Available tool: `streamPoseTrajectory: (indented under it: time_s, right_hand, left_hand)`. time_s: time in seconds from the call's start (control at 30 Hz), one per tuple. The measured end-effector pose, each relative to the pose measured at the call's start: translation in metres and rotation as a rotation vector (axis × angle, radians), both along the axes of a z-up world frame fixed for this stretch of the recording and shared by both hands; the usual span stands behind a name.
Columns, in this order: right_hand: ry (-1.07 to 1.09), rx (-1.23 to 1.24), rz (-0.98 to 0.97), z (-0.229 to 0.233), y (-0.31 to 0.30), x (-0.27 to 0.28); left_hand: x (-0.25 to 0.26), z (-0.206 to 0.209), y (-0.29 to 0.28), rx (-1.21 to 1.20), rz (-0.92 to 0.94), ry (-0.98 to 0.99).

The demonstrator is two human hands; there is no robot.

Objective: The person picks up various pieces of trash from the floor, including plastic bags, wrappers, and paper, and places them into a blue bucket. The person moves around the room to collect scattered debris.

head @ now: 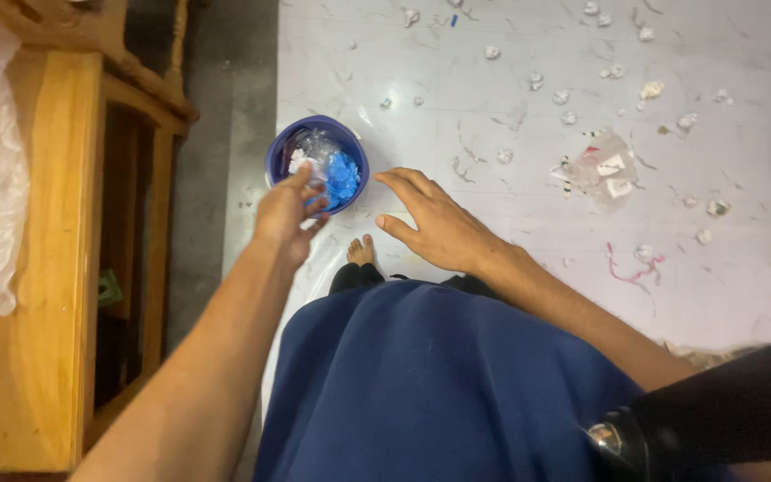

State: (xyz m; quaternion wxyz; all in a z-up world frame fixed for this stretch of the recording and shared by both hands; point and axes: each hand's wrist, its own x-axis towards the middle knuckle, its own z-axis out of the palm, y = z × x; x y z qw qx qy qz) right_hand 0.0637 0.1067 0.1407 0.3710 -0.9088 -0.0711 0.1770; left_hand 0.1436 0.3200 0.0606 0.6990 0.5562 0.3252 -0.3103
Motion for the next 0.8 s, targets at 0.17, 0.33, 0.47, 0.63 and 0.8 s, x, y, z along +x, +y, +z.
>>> streamPoseTrajectory:
  time_s: [0.17, 0.33, 0.47, 0.63, 0.8]
  right_hand:
    - [0.057, -0.051, -0.076, -0.009, -0.01, -0.015]
    - [0.154, -0.091, -0.211, -0.014, -0.018, -0.045]
    - [0.176, -0.057, -0.315, -0.019, -0.023, -0.074]
    - [0.12, -0.054, -0.417, -0.025, -0.031, -0.108]
    - [0.108, 0.028, -0.587, -0.023, -0.06, -0.143]
  left_hand:
    - [0.039, -0.033, 0.02, 0.133, -0.14, -0.01]
    - [0.042, -0.056, 0.015, 0.194, -0.228, 0.025]
    - [0.023, -0.058, -0.012, 0.14, -0.358, 0.023]
    - [-0.017, -0.036, -0.063, 0.073, -0.681, 0.025]
    - [-0.052, -0.012, -0.132, 0.052, -0.968, 0.015]
